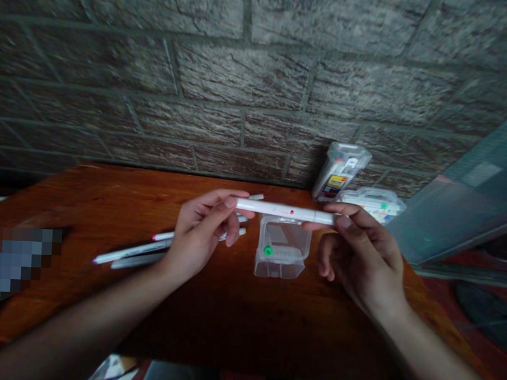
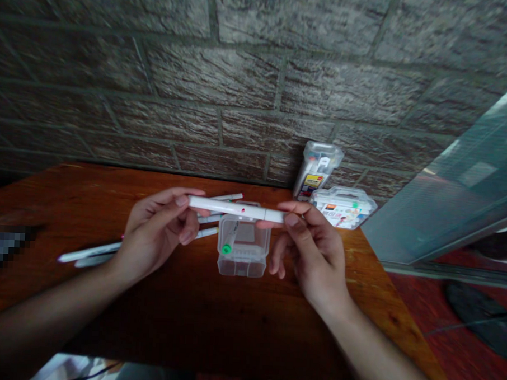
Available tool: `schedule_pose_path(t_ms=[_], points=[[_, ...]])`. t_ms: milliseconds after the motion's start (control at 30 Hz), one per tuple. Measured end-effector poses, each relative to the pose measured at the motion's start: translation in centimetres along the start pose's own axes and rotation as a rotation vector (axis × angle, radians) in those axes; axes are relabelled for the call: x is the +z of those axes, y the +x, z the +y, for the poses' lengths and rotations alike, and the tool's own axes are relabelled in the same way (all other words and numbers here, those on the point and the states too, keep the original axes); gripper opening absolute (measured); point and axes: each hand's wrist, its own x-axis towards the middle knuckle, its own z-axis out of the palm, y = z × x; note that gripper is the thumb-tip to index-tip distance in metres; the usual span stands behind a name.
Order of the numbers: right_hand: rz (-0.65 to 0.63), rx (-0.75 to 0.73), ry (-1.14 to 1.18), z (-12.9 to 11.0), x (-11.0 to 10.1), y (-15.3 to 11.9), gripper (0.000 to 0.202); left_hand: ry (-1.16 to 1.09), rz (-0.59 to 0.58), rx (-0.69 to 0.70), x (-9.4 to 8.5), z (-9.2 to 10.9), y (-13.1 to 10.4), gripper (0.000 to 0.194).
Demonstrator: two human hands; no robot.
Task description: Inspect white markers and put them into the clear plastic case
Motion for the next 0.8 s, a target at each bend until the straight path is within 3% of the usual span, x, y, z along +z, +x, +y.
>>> schedule_pose_path(t_ms=[800], points=[[-0.006, 0.009, 0.074, -0.26, 0.25, -0.07, 0.013, -0.022, -0.008, 0.025, -0.2, -0.23, 0.03, 0.02]])
